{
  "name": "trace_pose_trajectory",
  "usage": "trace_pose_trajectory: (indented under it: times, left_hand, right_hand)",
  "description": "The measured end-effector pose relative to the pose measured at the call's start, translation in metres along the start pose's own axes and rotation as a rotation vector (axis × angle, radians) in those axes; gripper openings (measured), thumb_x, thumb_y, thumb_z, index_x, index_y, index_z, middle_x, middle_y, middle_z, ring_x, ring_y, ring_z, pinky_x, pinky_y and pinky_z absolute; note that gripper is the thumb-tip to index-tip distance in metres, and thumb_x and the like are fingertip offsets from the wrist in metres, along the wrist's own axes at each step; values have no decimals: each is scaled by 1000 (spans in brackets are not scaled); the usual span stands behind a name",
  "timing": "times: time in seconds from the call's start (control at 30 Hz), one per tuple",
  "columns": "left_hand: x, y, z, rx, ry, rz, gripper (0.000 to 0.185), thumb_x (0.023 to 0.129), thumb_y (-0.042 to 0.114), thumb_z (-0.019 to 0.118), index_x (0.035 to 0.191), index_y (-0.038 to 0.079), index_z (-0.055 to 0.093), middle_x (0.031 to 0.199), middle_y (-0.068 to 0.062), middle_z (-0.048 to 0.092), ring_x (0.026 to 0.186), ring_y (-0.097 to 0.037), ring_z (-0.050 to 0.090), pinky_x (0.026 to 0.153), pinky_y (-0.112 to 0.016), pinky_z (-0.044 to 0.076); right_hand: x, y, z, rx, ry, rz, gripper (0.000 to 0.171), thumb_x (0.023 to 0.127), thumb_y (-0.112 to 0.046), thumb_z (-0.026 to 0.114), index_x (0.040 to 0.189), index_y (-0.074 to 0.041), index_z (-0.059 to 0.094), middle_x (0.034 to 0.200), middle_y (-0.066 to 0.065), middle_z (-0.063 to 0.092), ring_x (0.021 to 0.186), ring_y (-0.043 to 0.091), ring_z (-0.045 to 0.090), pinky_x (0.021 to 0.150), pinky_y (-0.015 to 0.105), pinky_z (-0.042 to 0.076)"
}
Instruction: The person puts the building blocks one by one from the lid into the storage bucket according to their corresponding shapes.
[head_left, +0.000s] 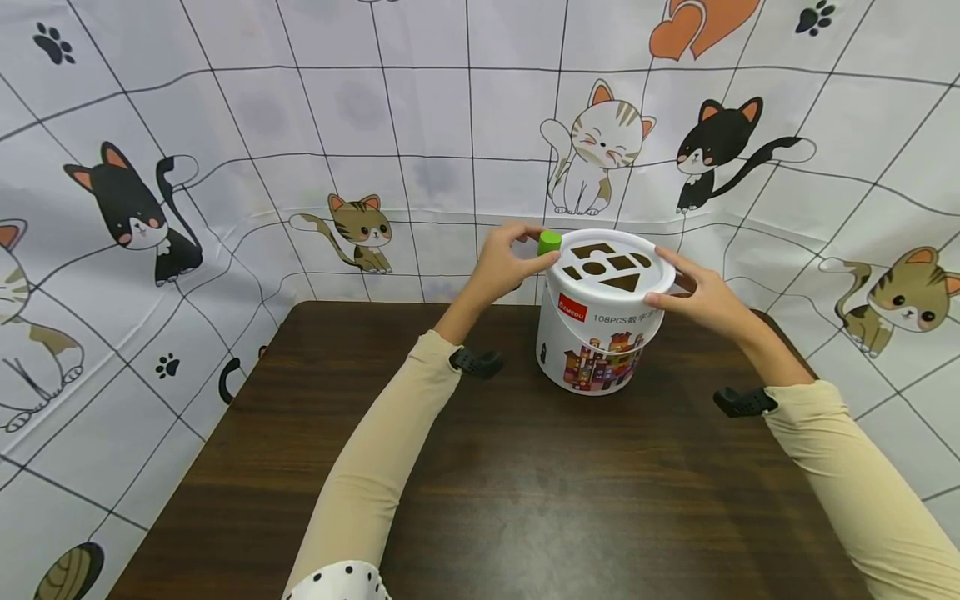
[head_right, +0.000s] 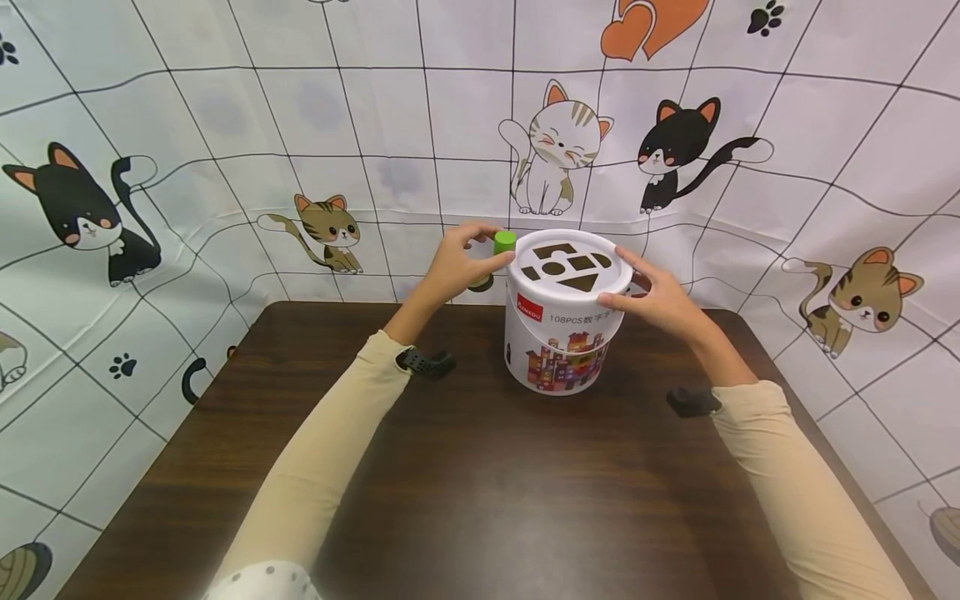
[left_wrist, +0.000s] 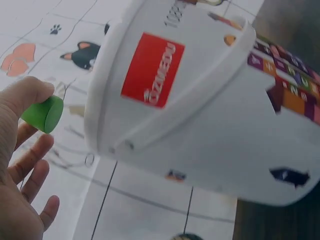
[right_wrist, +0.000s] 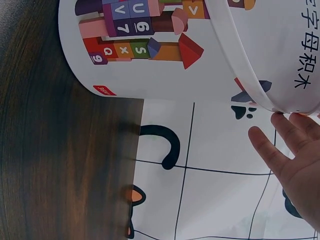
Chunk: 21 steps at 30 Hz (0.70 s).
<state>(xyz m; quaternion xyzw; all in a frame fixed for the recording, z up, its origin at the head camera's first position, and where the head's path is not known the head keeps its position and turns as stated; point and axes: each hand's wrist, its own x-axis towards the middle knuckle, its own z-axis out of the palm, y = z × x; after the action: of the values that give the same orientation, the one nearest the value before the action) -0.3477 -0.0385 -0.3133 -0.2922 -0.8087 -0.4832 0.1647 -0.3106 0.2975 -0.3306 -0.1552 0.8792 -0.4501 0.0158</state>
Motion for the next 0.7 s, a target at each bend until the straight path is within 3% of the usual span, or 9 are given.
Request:
trace_pose_trajectory:
  times: [0.17,0.3,0.47,0.7]
  left_hand:
    - [11,14,16,-9,-15,-39,42,89,26,80,126,8,71,122,-10,66,118,-29,53,100,-35,42]
    - [17,21,31,-12,-28,-82,44,89,31,80,128,14,71,128,-7,62,120,-23,51,101,-37,43]
    - [23,23,48,31,-50,-86,43,89,34,79,127,16,71,131,-4,60,123,-17,49,103,-34,43]
    - [25,19,62,67,-49,-106,46,88,34,80,128,13,70,136,-8,56,130,-22,41,108,-35,36]
  right_hand:
    - [0,0,0,-2,2,1,90,93,-19,76,164,-22,21,169,12,25,149,36,37,94,8,44]
    - [-1,0,0,-6,2,2,90,92,-19,76,164,-22,21,168,13,26,149,36,37,95,9,44]
    - [0,1,0,-14,-2,3,90,93,-22,76,164,-23,20,168,14,26,149,38,37,93,7,44]
    - [0,1,0,-2,1,2,90,93,-20,75,164,-22,20,168,16,26,149,40,37,89,4,44]
